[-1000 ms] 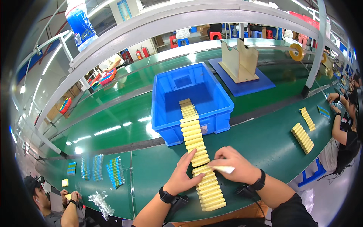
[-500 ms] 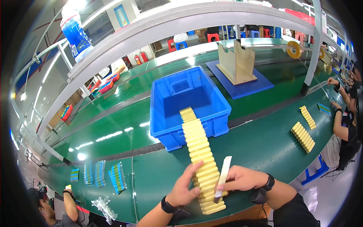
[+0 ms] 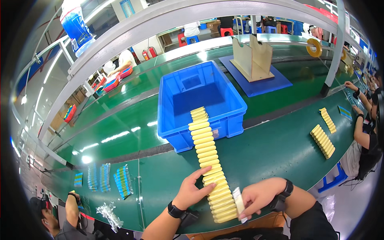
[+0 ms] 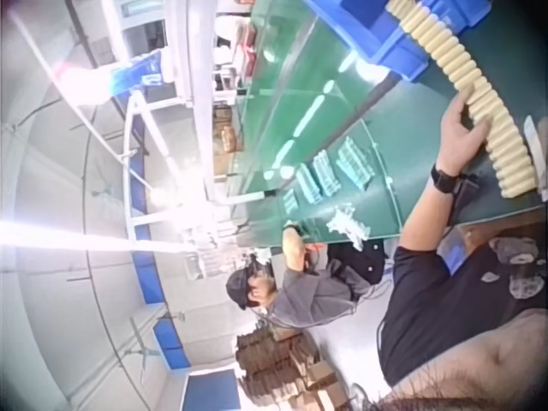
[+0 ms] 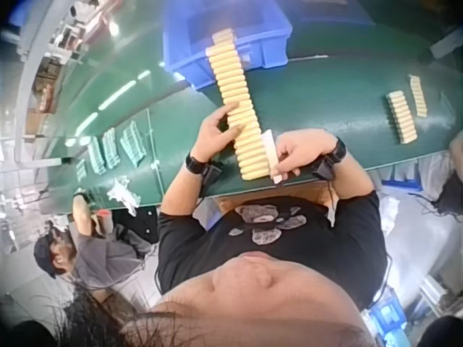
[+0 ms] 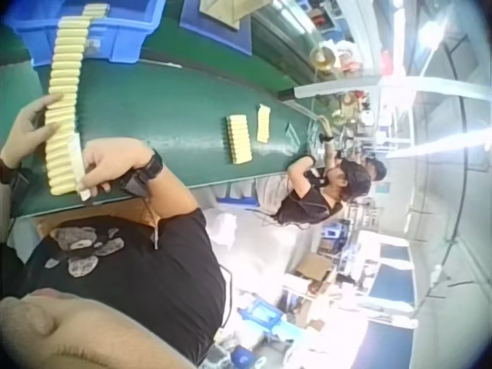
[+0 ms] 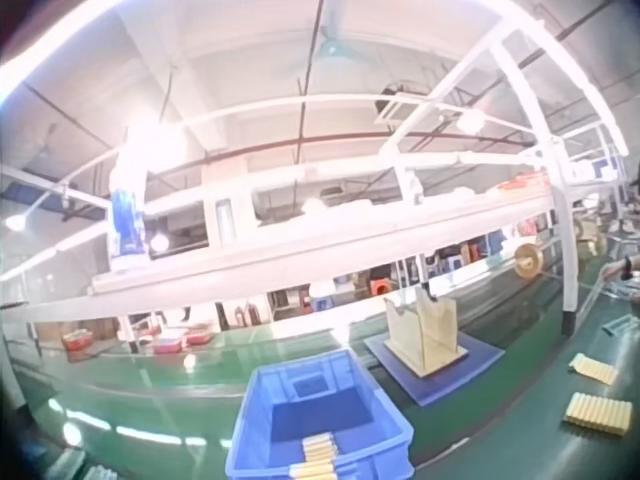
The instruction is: Assembling small plastic components on a factory production line.
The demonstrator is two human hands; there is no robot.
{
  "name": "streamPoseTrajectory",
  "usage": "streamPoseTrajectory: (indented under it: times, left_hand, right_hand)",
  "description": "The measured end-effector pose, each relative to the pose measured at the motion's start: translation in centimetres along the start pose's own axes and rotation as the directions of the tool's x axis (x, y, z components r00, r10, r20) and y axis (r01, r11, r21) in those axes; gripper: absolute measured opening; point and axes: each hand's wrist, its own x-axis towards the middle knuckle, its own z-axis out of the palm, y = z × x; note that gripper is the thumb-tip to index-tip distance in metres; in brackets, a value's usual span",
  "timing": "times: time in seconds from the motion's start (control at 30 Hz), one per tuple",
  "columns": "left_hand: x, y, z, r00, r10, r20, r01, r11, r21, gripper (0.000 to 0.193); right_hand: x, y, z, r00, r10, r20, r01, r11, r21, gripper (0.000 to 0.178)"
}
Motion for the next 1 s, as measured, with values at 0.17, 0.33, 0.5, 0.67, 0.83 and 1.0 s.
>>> streamPoseTrajectory:
  times: [0.17,0.33,0.5,0.67,0.83,1.0]
  left_hand:
    - [-0.1,-1.2,0.3,1.0,0.017,0.004,-0.017,0.997,-0.077,0.067]
    - [0.8,-0.4,0.4,0.98,0.199,0.003,-0.198,0.977,0.08,0.072]
    - [0.4,-0.8,0.3,0.974,0.225,-0.025,-0.218,0.961,0.169,0.081]
    - [0.4,-1.0,0.3,0.984,0.176,-0.042,-0.17,0.978,0.119,0.083]
    - [-0.3,0.8,-0.3,0.885,0.448,0.132,-0.464,0.874,0.144,0.082]
    - [-1.3,0.2,0.8,0.887,0.436,0.153,-0.447,0.893,0.048,0.085]
  right_hand:
    - [0.4,1.2,-1.9,0.679,-0.464,-0.569,0.559,0.829,-0.009,0.019]
    - [3.6,0.1,-1.5,0.305,-0.784,-0.54,0.134,0.597,-0.791,0.024]
    - [3.8,-1.0,-0.7,0.455,-0.755,-0.473,-0.114,0.477,-0.871,0.039]
    - [1.9,0.1,-2.0,0.204,-0.701,-0.684,-0.134,0.672,-0.728,0.02]
    - [1.4,0.1,-1.2,0.349,-0.582,-0.735,0.469,0.787,-0.401,0.016]
    - [0.4,-0.5,0.2,0.741,-0.349,-0.573,0.439,0.898,0.02,0.022]
